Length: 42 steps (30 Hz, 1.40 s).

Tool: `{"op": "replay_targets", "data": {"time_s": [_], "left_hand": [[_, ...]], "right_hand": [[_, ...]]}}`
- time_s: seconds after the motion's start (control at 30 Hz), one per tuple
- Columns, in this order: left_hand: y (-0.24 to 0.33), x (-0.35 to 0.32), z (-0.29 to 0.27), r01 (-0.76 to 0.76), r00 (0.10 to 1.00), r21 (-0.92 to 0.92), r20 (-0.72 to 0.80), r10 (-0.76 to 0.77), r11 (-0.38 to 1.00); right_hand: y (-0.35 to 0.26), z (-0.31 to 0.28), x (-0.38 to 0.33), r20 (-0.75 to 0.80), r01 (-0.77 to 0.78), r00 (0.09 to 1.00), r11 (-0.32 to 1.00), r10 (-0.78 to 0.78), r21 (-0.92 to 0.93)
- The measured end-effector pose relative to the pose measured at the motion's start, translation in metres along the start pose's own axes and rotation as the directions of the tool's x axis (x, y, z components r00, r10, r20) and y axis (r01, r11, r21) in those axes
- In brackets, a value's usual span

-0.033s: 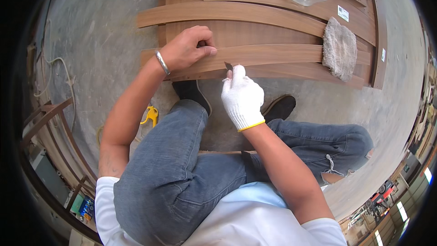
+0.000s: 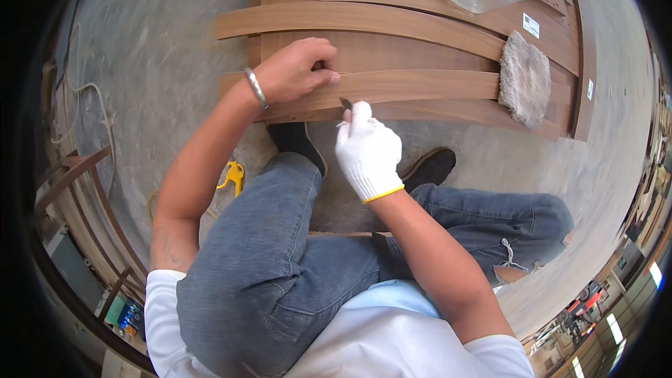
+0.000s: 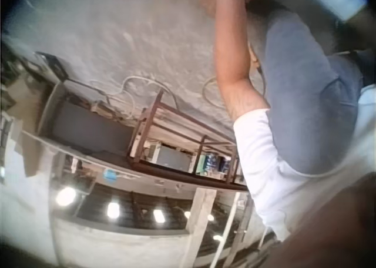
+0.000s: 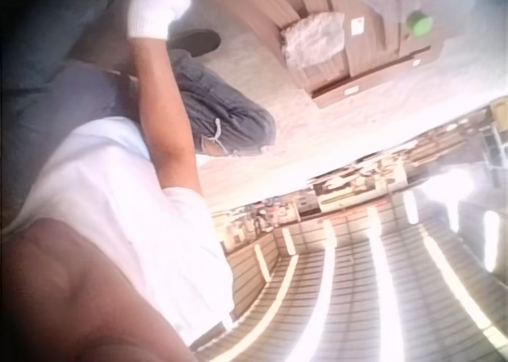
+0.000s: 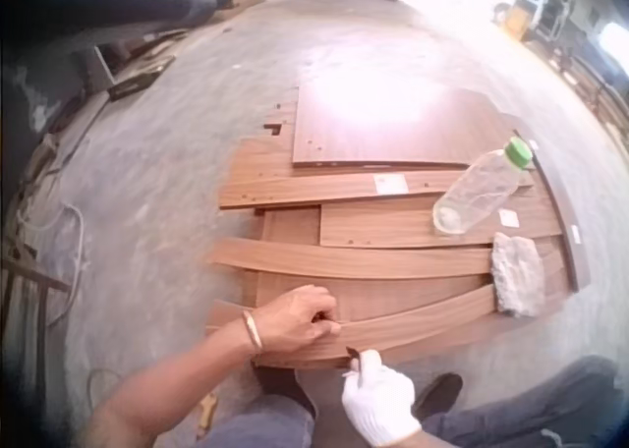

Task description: The person wipes wooden planks with a cloth, pours liquid from a bottle onto the cloth, and scrapes the edges of the planks with a utility knife. The person then stacks the cleaned planks.

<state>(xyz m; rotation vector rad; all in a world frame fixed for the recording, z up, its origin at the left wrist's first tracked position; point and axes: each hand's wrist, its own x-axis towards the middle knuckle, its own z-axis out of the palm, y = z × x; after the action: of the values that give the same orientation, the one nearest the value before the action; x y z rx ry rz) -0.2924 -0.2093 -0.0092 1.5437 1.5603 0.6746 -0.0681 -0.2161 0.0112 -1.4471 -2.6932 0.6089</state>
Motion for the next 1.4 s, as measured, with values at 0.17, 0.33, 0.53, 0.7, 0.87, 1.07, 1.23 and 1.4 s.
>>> {"op": "replay_targets", "data": {"time_s": [0.17, 0.33, 0.53, 0.7, 0.87, 1.07, 1.23, 1.4], "left_hand": [[0.014, 0.011, -0.015, 0.047, 0.990, 0.107, 0.130, -0.060, 0.993], [0.024, 0.016, -0.023, 0.092, 0.971, 0.173, 0.201, -0.127, 0.981], [0.025, 0.016, -0.027, 0.083, 0.966, 0.188, 0.226, -0.125, 0.979], [0.032, 0.017, -0.027, 0.064, 0.968, 0.255, 0.220, -0.123, 0.965], [0.036, 0.016, -0.030, 0.092, 0.973, 0.297, 0.176, -0.149, 0.950], [0.026, -0.001, -0.028, 0.123, 0.986, 0.294, 0.075, -0.152, 0.948], [-0.014, -0.070, -0.049, 0.079, 0.920, 0.097, -0.390, -0.035, 0.992], [-0.019, -0.166, -0.024, 0.171, 0.832, 0.317, -0.553, 0.036, 0.933]], "right_hand": [[-0.049, 0.010, -0.002, 0.124, 0.017, 0.992, 1.000, -0.016, -0.006], [-0.078, 0.026, -0.007, 0.156, 0.099, 0.980, 0.986, -0.119, 0.131], [-0.108, 0.038, -0.008, 0.207, 0.167, 0.959, 0.976, -0.194, 0.143], [-0.135, 0.057, -0.006, 0.362, 0.207, 0.903, 0.972, -0.233, 0.109], [-0.156, 0.052, 0.012, 0.566, 0.372, 0.735, 0.920, -0.373, 0.123], [-0.113, 0.042, 0.004, 0.544, 0.319, 0.716, 0.898, -0.437, 0.302], [-0.022, 0.010, -0.017, 0.431, 0.230, 0.838, 0.933, -0.334, 0.277], [0.060, -0.036, -0.022, 0.362, 0.110, 0.920, 0.985, -0.151, 0.132]]}}
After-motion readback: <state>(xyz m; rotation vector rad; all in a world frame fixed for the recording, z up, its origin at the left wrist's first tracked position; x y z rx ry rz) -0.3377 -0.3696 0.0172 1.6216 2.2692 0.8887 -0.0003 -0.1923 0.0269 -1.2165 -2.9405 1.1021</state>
